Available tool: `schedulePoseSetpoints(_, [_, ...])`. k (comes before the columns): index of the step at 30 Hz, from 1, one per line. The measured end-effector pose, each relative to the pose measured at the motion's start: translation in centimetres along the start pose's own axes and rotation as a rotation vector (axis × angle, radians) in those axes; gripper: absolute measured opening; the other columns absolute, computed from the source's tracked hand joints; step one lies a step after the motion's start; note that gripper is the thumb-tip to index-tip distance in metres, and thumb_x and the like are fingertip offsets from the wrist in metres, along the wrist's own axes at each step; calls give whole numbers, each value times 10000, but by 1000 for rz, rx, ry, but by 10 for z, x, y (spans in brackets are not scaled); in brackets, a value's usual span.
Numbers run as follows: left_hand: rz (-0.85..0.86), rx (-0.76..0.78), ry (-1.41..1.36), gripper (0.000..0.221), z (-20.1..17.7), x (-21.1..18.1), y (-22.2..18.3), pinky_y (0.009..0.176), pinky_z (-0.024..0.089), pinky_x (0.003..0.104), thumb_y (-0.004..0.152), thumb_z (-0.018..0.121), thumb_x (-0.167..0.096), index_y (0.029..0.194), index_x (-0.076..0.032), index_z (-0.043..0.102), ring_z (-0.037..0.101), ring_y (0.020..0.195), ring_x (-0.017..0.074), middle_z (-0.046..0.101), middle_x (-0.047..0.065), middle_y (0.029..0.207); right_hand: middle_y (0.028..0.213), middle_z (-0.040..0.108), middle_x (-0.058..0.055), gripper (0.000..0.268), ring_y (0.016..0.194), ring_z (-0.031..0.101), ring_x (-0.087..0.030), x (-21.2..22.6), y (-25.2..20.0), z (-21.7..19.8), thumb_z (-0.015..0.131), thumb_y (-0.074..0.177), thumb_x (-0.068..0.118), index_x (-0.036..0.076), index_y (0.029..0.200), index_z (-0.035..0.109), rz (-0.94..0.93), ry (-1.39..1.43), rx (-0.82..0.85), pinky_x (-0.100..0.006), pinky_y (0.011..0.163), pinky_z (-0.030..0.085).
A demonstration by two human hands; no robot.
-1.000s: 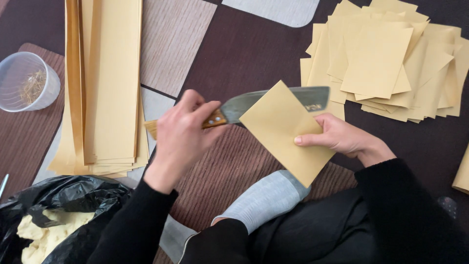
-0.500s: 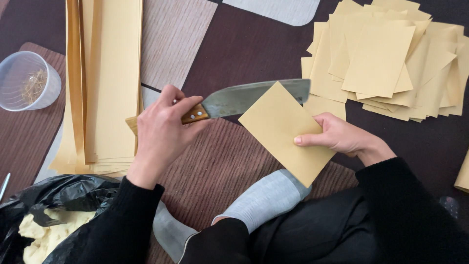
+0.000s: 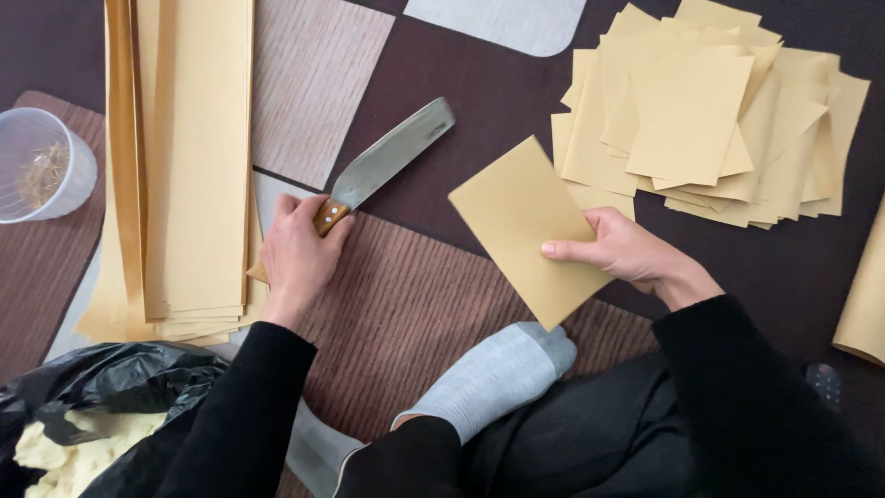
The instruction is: Folding and cutting sheets of paper using a knife while sitting on the floor
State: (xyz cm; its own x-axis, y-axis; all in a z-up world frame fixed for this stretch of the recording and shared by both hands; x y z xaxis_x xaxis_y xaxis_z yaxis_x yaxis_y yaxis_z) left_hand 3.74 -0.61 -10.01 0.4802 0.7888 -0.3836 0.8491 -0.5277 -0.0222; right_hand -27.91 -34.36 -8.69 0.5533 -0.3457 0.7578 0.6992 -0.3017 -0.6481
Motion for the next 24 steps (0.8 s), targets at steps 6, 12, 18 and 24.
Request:
schedulePoseSetpoints(6, [262, -251, 68, 555, 23, 5, -10, 998, 548, 528, 918, 940, -402, 1412, -193, 801, 643, 1239, 378, 640, 90, 1232, 1100, 867, -273, 351, 919, 851, -375, 8, -3, 9, 907, 903, 34, -69, 1223, 806, -33, 27, -68, -559, 798, 699])
schedulePoseSetpoints(12, [510, 36, -505, 586, 19, -88, -36, 980, 566, 528, 992, 891, -419, 1464, -106, 740, 738, 1080, 402, 800, 134, 1086, 1177, 855, -237, 359, 987, 849, -353, 0, 11, 29, 872, 975, 107, -15, 1299, 778, -73, 145, -95, -556, 855, 705])
schedulePoseSetpoints(18, [55, 496, -1001, 234, 40, -133, -71, 613, 643, 274, 1083, 786, -290, 1179, -79, 815, 788, 730, 129, 861, 52, 868, 1290, 834, -224, 452, 1058, 840, -324, -21, 15, 41, 813, 1021, 163, 32, 1441, 710, -65, 215, -90, -514, 842, 709])
schedulePoseSetpoints(24, [29, 368, -1096, 217, 40, -127, -59, 622, 663, 311, 1037, 826, -146, 1219, -33, 787, 759, 710, 137, 856, 98, 883, 1197, 855, -289, 451, 882, 866, -381, -10, -9, 54, 791, 1049, 198, -31, 1412, 654, -47, 203, -13, -392, 628, 720])
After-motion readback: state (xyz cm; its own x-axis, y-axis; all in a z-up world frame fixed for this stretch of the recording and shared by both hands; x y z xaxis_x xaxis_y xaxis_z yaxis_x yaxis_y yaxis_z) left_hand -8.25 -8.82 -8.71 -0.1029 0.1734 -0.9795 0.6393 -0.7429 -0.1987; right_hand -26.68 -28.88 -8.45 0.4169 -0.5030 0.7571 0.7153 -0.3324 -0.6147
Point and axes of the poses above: each hand's wrist, its own y-axis towards the middle knuckle, its own z-axis out of the palm, x = y × z, the point moved 1 cm from there along y, towards the middle knuckle
